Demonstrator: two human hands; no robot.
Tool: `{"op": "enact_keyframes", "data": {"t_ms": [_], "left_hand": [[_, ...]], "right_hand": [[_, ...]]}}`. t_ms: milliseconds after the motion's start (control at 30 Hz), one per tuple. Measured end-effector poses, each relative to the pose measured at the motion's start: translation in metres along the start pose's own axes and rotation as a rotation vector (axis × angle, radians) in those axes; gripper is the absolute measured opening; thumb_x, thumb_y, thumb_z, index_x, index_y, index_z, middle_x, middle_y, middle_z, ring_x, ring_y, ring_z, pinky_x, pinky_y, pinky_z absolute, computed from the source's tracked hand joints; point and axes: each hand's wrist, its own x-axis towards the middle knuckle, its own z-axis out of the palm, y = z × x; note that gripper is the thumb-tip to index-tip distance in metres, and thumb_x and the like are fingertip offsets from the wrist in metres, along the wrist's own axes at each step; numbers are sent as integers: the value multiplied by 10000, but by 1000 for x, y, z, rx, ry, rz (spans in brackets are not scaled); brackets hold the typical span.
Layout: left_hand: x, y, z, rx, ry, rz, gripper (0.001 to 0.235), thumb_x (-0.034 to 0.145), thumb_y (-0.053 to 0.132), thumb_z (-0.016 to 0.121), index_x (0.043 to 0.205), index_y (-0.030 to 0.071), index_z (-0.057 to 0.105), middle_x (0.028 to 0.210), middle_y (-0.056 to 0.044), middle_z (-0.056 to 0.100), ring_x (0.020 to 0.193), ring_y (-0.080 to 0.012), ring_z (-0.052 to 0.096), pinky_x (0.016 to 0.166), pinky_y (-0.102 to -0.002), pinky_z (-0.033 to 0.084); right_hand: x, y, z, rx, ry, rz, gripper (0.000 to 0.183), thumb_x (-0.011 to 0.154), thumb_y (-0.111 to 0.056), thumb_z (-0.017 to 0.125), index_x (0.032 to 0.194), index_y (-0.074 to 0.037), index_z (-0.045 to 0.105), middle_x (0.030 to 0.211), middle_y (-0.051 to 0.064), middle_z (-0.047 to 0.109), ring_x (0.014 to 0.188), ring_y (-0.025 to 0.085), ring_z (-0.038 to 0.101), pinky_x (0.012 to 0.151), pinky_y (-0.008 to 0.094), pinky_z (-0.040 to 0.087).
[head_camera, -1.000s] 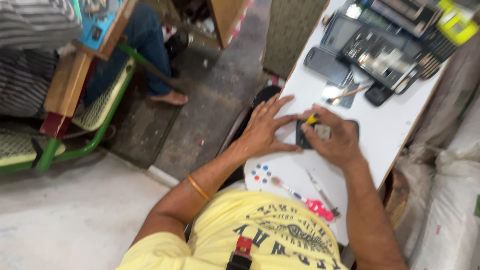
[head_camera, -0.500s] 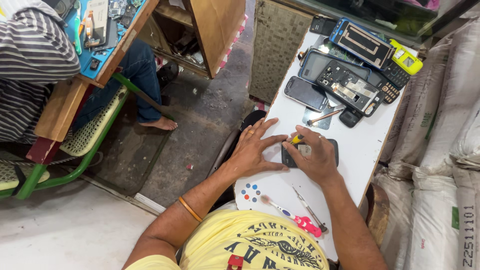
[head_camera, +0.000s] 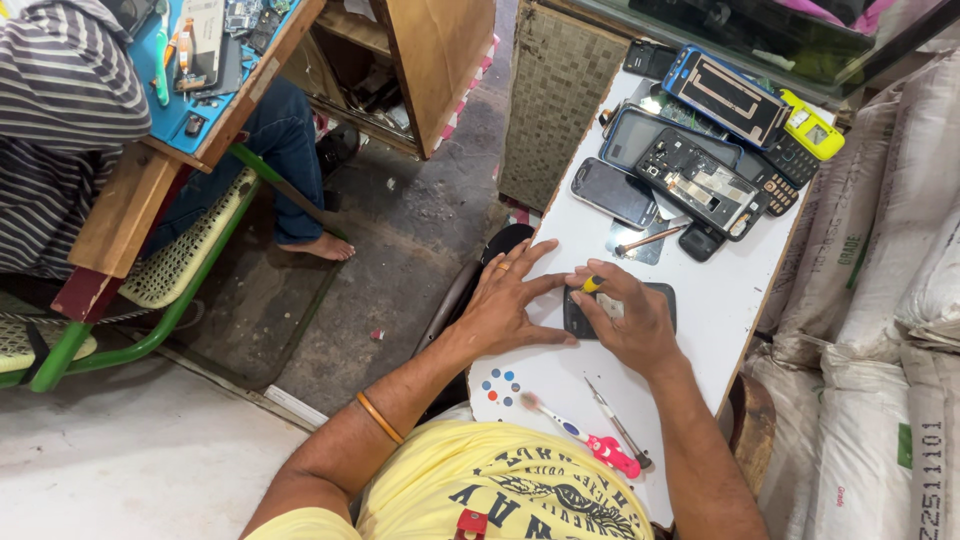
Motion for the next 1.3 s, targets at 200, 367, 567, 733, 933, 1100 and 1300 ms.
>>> {"op": "enact_keyframes", "data": {"t_ms": [200,367,567,733,933,1100,1300], "left_hand": [[0,2,-3,-10,-4,-3,831,644,641,870,1360,266,677,1654,-114,299,1538,-459,195,1207,-637,168],[-1,3,-4,-7,-3,8,815,662,640,862,1371,289,665,1659,-113,302,1543,-461,199,1212,-646,176],[-2,5,-6,-14,1,9,811,675,632,859,1374,268,665,1654,-122,298,1536,-478,192,1203,-651,162],[-4,4,-4,-10,33,25,823,667,647,855,1367,254,671,1660,-111,309,1538,-469,217,1224,-636,181],[-3,3,-2,4,29,21,827,662,653,864,1355,245,670,1653,-117,306,1540,-471,211,1223,-637,168],[-3,4,-4,-6,26,23,826,661,645,856,1364,251,677,1649,-114,309,1534,-472,215,1218,-641,178],[-2,1,-4,18,19,30,820,668,644,872,1341,221,673,1652,-112,308,1531,-475,234,1203,-660,206]], "right_hand": [[1,1,1,-97,58,-37,582,878,-55,816,1354,-110,487,1067,90,768,976,235,776,818,354,631],[-2,5,4,-154,115,-25,626,835,-80,864,1342,-107,497,981,105,757,873,223,777,722,335,621],[1,8,11,-188,180,-71,635,857,-89,880,1347,-95,477,924,98,735,836,211,766,685,323,606],[1,6,17,-263,237,-99,622,852,-73,892,1319,-84,481,996,150,712,779,218,736,651,337,588],[1,7,20,-350,236,-160,631,837,-75,903,1309,-85,486,1082,191,702,815,261,734,697,375,604],[0,3,13,-298,180,-150,650,816,-129,903,1307,-95,480,1015,156,704,833,288,734,699,397,599],[1,-1,3,-83,15,-49,602,928,-21,756,1407,-101,400,1163,125,745,987,275,772,852,384,630]]}}
